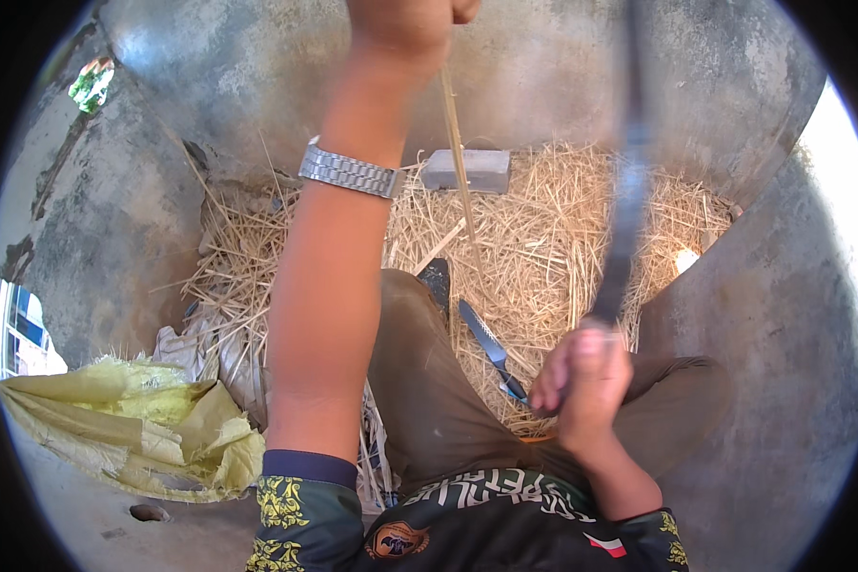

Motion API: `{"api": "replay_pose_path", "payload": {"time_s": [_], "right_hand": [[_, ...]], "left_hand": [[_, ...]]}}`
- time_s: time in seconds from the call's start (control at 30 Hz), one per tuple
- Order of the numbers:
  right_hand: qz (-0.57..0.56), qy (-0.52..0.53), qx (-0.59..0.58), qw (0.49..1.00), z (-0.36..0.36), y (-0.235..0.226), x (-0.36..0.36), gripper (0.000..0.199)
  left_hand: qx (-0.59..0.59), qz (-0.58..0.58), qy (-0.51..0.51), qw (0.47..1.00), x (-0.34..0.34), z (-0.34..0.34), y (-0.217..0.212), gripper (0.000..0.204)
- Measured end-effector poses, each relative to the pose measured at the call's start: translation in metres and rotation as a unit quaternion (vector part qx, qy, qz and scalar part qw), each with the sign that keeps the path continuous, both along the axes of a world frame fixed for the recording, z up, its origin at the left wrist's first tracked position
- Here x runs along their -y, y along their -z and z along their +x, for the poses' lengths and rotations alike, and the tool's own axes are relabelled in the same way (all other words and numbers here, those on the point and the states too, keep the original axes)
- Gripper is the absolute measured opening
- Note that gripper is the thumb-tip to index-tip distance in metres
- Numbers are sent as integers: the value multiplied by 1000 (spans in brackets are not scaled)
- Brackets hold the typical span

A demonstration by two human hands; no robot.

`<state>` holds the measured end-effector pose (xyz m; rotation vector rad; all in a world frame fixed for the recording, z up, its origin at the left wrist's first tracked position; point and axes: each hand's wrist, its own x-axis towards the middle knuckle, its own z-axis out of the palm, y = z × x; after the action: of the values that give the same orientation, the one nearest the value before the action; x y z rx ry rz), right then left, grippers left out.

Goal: The person sits on a straw-covered floor and uses a large knife to shave and split a long bamboo stick. They repeatedly scrape the surface of the stick to thin it and occasionally split it lengthwise, discarding the shavings onto the floor.

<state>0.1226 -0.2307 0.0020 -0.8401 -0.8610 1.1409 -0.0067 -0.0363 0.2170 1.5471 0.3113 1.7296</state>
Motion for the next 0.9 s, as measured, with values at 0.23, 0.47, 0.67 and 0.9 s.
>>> {"api": "replay_pose_path", "payload": {"time_s": [0.23,0.47,0.67,0.9], "right_hand": [[-229,-123,21,965,13,16,13,27],[12,40,-57,997,0,-13,10,27],[-230,-186,84,952,2,-3,7,27],[-80,-44,-30,995,23,-20,13,23]], "left_hand": [[-8,28,-99,995,8,-6,1,66],[23,35,-102,994,-3,-15,4,65],[58,34,-110,992,-2,-11,10,65],[105,-9,172,979,-27,-45,14,64]]}}
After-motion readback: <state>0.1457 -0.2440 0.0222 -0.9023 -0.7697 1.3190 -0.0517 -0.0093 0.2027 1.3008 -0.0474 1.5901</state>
